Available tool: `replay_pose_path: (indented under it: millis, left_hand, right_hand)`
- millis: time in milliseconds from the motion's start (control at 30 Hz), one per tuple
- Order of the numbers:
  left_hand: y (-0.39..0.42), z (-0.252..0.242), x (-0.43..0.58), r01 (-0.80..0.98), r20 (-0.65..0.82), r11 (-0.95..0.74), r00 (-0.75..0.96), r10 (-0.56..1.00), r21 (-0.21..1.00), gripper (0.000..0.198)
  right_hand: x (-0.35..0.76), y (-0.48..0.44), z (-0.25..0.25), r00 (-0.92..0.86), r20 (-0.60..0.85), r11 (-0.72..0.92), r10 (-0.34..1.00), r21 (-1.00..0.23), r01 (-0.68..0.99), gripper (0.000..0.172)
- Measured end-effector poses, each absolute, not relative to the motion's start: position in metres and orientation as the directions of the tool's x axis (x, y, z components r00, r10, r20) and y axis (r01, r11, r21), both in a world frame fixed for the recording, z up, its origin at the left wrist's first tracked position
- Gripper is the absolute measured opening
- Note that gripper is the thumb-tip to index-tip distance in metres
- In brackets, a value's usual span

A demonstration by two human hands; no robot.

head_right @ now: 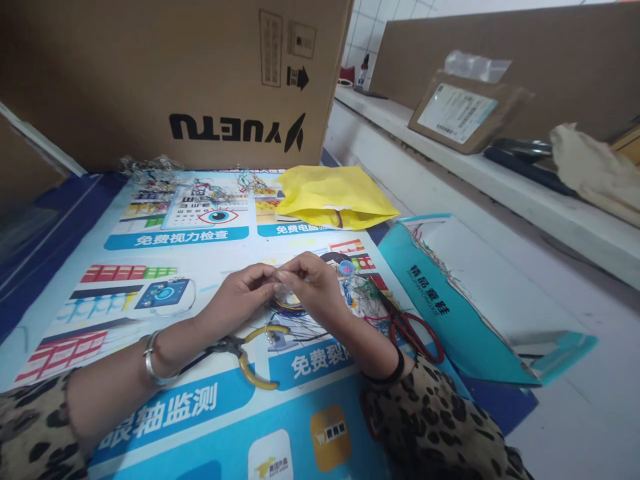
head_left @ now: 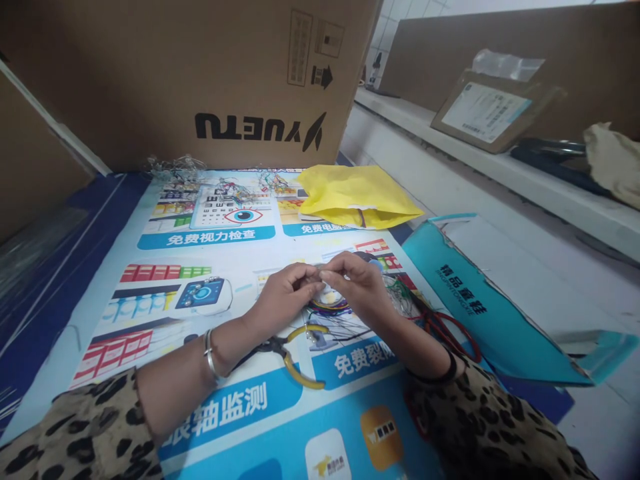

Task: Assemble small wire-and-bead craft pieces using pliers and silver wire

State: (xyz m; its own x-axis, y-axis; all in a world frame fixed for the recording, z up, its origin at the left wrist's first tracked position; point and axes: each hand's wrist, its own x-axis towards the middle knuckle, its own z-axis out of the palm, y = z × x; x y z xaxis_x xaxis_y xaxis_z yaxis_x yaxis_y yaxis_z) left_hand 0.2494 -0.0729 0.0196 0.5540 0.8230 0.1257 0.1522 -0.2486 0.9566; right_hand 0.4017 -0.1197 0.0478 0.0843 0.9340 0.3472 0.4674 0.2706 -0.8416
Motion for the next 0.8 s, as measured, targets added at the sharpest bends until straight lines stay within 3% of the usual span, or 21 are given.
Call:
replay_pose_path:
  millis: [167,233,333,500,600,800]
  left_hand:
    - [-0.072,0.021,0.250,0.080,0.058,-0.111,0.490,0.870,0.991,0.010]
    - [-0.070,0.022,0.250,0.053,0.054,-0.088,0.457,0.888,0.995,0.010]
    - [-0.067,0.020,0.250,0.036,0.047,-0.069,0.427,0.903,0.997,0.011]
    - [-0.066,0.018,0.251,0.039,0.031,-0.052,0.409,0.912,0.998,0.011]
    - [-0.066,0.017,0.252,0.036,0.020,-0.038,0.412,0.911,0.999,0.011]
    - [-0.065,0.016,0.251,0.032,0.040,-0.060,0.429,0.902,0.998,0.010]
  right_hand:
    - [0.405,-0.115,0.041,0.081,0.323,0.241,0.943,-0.830,0.503,0.021]
    - [0.408,-0.111,0.035,0.030,0.365,0.259,0.931,-0.714,0.651,0.019]
    - [0.411,-0.105,0.025,-0.174,0.365,0.331,0.915,-0.427,0.842,0.017]
    - [0.409,-0.102,0.016,-0.302,0.294,0.358,0.907,-0.159,0.920,0.022]
    - [0.407,-0.102,0.017,-0.323,0.263,0.356,0.909,-0.088,0.930,0.024]
    - [0.407,-0.100,0.015,-0.340,0.259,0.367,0.904,-0.061,0.928,0.022]
